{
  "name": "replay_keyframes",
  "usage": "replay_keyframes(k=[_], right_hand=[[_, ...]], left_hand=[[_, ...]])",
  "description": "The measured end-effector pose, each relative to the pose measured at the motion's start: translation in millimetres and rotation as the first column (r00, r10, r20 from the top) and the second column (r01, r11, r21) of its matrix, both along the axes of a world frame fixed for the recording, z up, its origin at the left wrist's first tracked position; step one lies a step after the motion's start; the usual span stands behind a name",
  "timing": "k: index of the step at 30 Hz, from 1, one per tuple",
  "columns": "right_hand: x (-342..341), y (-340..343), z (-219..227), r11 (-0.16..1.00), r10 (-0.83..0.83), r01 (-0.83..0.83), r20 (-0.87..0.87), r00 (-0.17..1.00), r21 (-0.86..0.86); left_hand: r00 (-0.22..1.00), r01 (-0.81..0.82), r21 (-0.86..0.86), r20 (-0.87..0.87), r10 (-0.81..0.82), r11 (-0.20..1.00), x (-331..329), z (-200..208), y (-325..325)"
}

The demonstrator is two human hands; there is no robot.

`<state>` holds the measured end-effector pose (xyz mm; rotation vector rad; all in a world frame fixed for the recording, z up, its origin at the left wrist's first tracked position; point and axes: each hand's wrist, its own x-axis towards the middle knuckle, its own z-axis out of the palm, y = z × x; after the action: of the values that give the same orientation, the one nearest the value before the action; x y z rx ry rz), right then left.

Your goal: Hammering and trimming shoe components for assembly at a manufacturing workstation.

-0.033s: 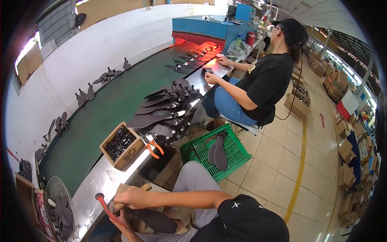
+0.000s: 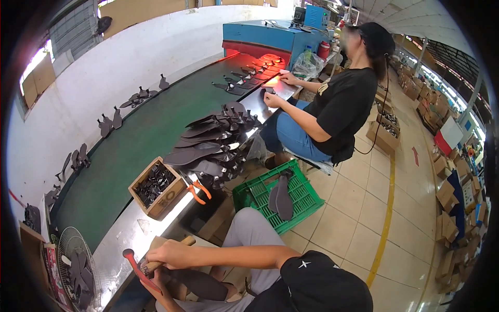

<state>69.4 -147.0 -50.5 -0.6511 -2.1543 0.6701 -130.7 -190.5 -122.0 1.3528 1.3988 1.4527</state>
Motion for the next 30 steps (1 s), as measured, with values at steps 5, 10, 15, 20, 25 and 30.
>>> replay_keyframes(k=[5,10,15,20,25,30], right_hand=[[2.4,2.0,13.3,1.000,-0.009,0.008,0.083,0.997,0.014],[7.8,-9.2,23.3,0.983,-0.010,0.011,0.011,1.000,-0.182],[26.9,-42.9,46.6,0.954,-0.047,-0.039,-0.276,0.960,-0.298],[35.7,-79.8,69.0,0.956,-0.182,0.146,-0.123,0.976,-0.256],[39.4,-69.1,34.5,0.925,-0.104,0.176,0.221,0.970,-0.338],[49.3,-77.2,54.6,0.901,-0.178,0.173,0.025,0.984,-0.397]], left_hand=[[0.998,0.055,0.054,-0.047,-0.053,0.997,4.0,9.7,2.8],[0.991,0.081,-0.037,0.114,-0.076,0.996,18.8,33.2,-5.1],[0.992,0.087,-0.031,0.091,-0.084,0.996,17.1,34.7,-2.6],[0.992,0.054,-0.012,0.112,-0.053,0.998,7.2,25.7,-4.9],[0.993,0.107,-0.039,0.059,-0.105,0.994,19.3,41.1,-4.4],[0.987,0.104,-0.130,0.139,-0.086,0.986,13.9,40.4,-6.2]])
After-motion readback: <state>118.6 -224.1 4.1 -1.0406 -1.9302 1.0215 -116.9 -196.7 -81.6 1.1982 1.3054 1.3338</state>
